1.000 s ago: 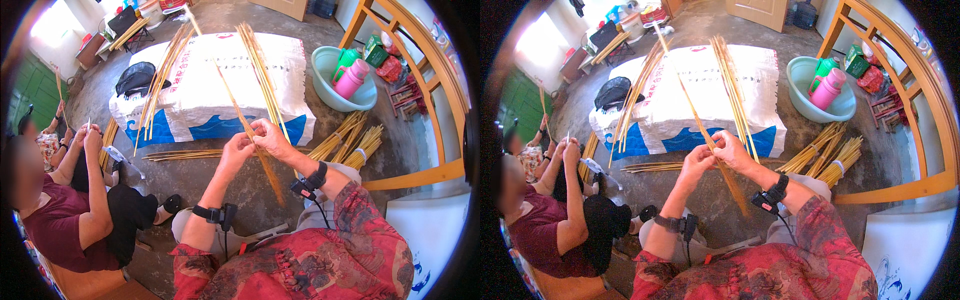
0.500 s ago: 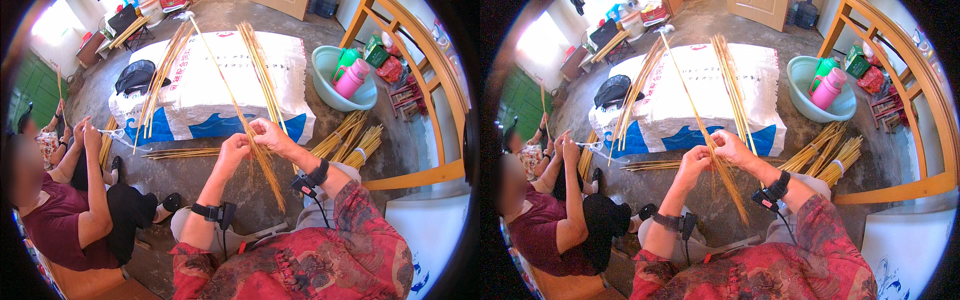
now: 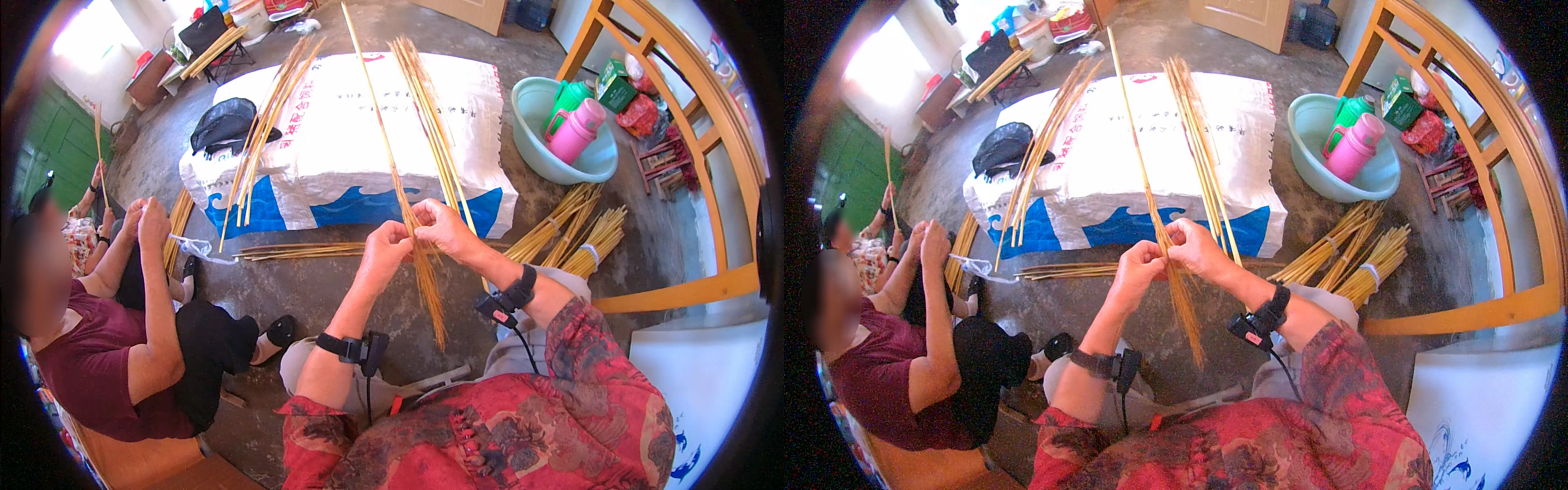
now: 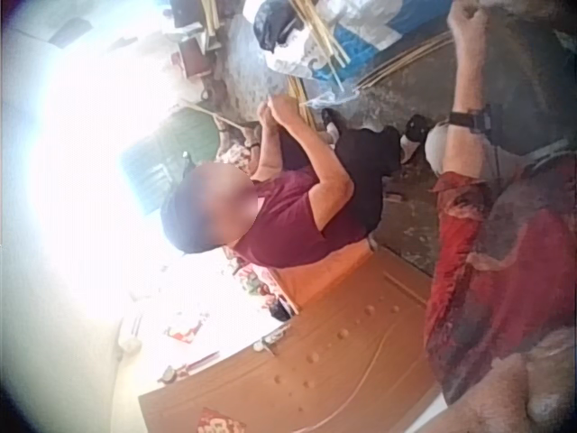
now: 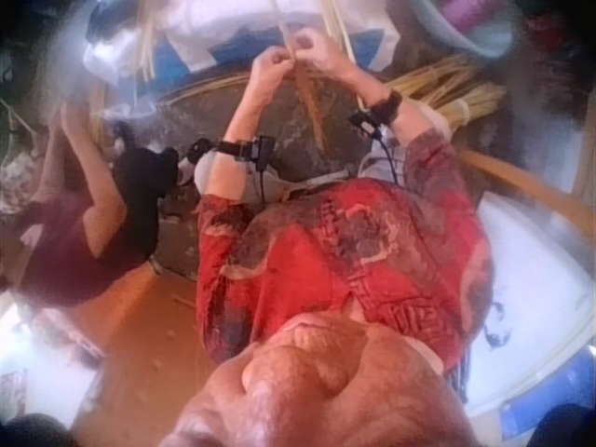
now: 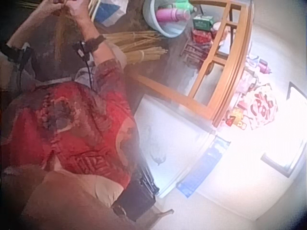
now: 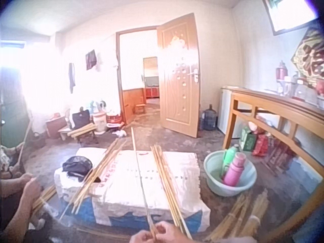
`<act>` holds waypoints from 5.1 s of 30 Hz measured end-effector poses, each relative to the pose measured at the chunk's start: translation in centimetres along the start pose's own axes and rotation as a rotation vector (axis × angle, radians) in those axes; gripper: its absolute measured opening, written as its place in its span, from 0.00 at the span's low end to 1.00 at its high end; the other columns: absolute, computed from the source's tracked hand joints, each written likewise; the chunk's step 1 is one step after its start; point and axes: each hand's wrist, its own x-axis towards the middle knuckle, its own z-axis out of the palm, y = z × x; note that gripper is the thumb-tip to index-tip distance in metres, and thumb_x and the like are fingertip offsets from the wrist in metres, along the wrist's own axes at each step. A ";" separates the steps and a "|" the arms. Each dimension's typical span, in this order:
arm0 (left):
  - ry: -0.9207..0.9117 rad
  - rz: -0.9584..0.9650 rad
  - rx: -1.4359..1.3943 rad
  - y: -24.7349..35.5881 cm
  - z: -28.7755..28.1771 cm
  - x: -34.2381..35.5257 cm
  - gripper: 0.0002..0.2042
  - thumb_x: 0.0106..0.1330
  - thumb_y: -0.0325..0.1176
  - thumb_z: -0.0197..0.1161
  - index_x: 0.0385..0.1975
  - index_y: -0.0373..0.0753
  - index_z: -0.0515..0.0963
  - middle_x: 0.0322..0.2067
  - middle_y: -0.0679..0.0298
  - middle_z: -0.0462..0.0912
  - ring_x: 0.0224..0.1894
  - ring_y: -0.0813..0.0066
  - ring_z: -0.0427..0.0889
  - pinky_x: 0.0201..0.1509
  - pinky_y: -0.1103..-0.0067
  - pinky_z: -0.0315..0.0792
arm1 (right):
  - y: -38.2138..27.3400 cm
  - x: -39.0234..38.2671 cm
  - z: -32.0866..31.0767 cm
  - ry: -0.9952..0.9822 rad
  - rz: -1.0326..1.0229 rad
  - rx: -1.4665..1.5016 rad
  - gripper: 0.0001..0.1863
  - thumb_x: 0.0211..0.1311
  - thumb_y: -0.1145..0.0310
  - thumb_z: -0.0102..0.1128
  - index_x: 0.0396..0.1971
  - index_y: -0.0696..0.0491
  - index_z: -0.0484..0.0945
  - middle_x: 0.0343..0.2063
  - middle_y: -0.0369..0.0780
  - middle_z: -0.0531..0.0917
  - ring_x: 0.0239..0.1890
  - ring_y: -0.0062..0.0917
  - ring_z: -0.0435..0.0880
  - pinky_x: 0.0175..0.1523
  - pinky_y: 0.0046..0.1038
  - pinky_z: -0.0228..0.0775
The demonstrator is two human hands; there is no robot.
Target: The person sorts and bundles thin bamboo or reed sticks by hand, picking them up from a pile and aligning them.
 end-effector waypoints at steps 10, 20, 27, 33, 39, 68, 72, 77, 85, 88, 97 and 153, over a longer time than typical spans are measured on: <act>-0.041 -0.011 -0.054 0.2 -0.4 0.0 0.04 0.52 0.24 0.53 0.27 0.33 0.69 0.23 0.66 0.74 0.25 0.80 0.75 0.30 0.83 0.71 | -0.6 -0.1 -0.2 -0.067 0.064 0.068 0.16 0.41 0.75 0.56 0.35 0.60 0.68 0.28 0.39 0.76 0.30 0.20 0.75 0.36 0.20 0.68; -0.004 -0.002 -0.040 -0.4 -0.7 0.2 0.04 0.52 0.26 0.54 0.27 0.35 0.69 0.23 0.67 0.74 0.23 0.83 0.71 0.26 0.87 0.66 | -1.4 -0.5 -0.1 -0.188 0.208 0.112 0.19 0.41 0.78 0.52 0.39 0.59 0.66 0.30 0.37 0.73 0.33 0.20 0.73 0.37 0.20 0.67; -0.027 -0.061 -0.228 -0.4 -0.9 0.4 0.03 0.53 0.27 0.54 0.27 0.37 0.69 0.24 0.68 0.73 0.24 0.82 0.72 0.27 0.85 0.67 | -1.0 -0.4 0.0 -0.142 0.138 0.096 0.18 0.40 0.78 0.51 0.38 0.59 0.67 0.32 0.37 0.73 0.34 0.20 0.73 0.40 0.20 0.66; -0.099 -0.097 -0.346 0.5 -0.5 -0.1 0.05 0.55 0.28 0.54 0.30 0.37 0.68 0.25 0.67 0.73 0.27 0.79 0.74 0.32 0.79 0.72 | -0.9 -0.1 -0.3 -0.096 0.113 0.121 0.18 0.41 0.80 0.49 0.39 0.60 0.67 0.33 0.37 0.74 0.36 0.20 0.73 0.43 0.21 0.66; -0.072 0.021 -0.146 -0.2 -0.2 0.1 0.06 0.56 0.29 0.55 0.31 0.36 0.68 0.25 0.67 0.73 0.27 0.80 0.73 0.32 0.80 0.72 | -0.4 0.1 -0.2 -0.024 0.055 0.149 0.16 0.41 0.77 0.53 0.36 0.59 0.68 0.29 0.36 0.74 0.32 0.18 0.74 0.38 0.20 0.67; -0.061 -0.066 -0.260 -0.6 -0.7 -0.6 0.05 0.58 0.32 0.53 0.27 0.37 0.70 0.24 0.67 0.74 0.25 0.80 0.73 0.29 0.82 0.70 | -0.5 0.3 -0.7 -0.249 0.208 0.243 0.17 0.45 0.80 0.49 0.39 0.59 0.66 0.33 0.36 0.74 0.34 0.20 0.75 0.42 0.23 0.69; -0.050 -0.058 -0.199 -1.0 -0.9 -0.3 0.06 0.58 0.33 0.54 0.27 0.36 0.70 0.24 0.67 0.73 0.25 0.81 0.73 0.29 0.83 0.70 | -0.8 0.0 -0.6 -0.231 0.238 0.256 0.17 0.44 0.81 0.48 0.39 0.58 0.66 0.33 0.36 0.74 0.34 0.20 0.75 0.42 0.23 0.69; -0.054 -0.071 -0.162 -0.9 -1.1 -0.3 0.07 0.58 0.33 0.55 0.27 0.36 0.70 0.23 0.68 0.73 0.24 0.82 0.73 0.27 0.84 0.69 | -1.5 -0.1 -0.3 -0.209 0.306 0.184 0.16 0.44 0.80 0.47 0.38 0.58 0.66 0.32 0.36 0.73 0.34 0.20 0.75 0.39 0.23 0.70; -0.063 -0.041 -0.140 0.0 -0.6 -0.5 0.06 0.59 0.33 0.53 0.28 0.36 0.69 0.20 0.69 0.71 0.19 0.84 0.68 0.23 0.87 0.64 | -1.1 0.0 -0.7 -0.143 0.211 0.096 0.14 0.46 0.77 0.49 0.37 0.57 0.68 0.29 0.34 0.74 0.31 0.17 0.75 0.35 0.20 0.69; -0.070 -0.035 -0.248 0.3 -0.3 -0.7 0.06 0.59 0.33 0.53 0.28 0.36 0.69 0.20 0.70 0.71 0.20 0.84 0.67 0.23 0.87 0.62 | -1.2 0.0 -0.7 -0.131 0.201 0.091 0.13 0.47 0.77 0.49 0.37 0.57 0.68 0.29 0.34 0.74 0.31 0.17 0.74 0.35 0.19 0.69; -0.228 -0.083 -0.484 -1.0 -0.6 -0.7 0.05 0.59 0.32 0.53 0.29 0.38 0.71 0.23 0.71 0.72 0.24 0.83 0.70 0.28 0.85 0.66 | -1.2 0.1 -0.8 -0.155 0.123 0.110 0.13 0.47 0.78 0.47 0.36 0.55 0.69 0.28 0.32 0.74 0.29 0.14 0.72 0.35 0.17 0.64; -0.031 0.034 0.032 -0.9 0.5 -0.2 0.07 0.52 0.28 0.54 0.28 0.31 0.72 0.20 0.68 0.72 0.21 0.84 0.69 0.23 0.86 0.63 | -0.2 -0.4 -1.1 -0.109 0.197 0.057 0.11 0.44 0.78 0.49 0.32 0.58 0.69 0.27 0.35 0.74 0.27 0.18 0.74 0.32 0.19 0.68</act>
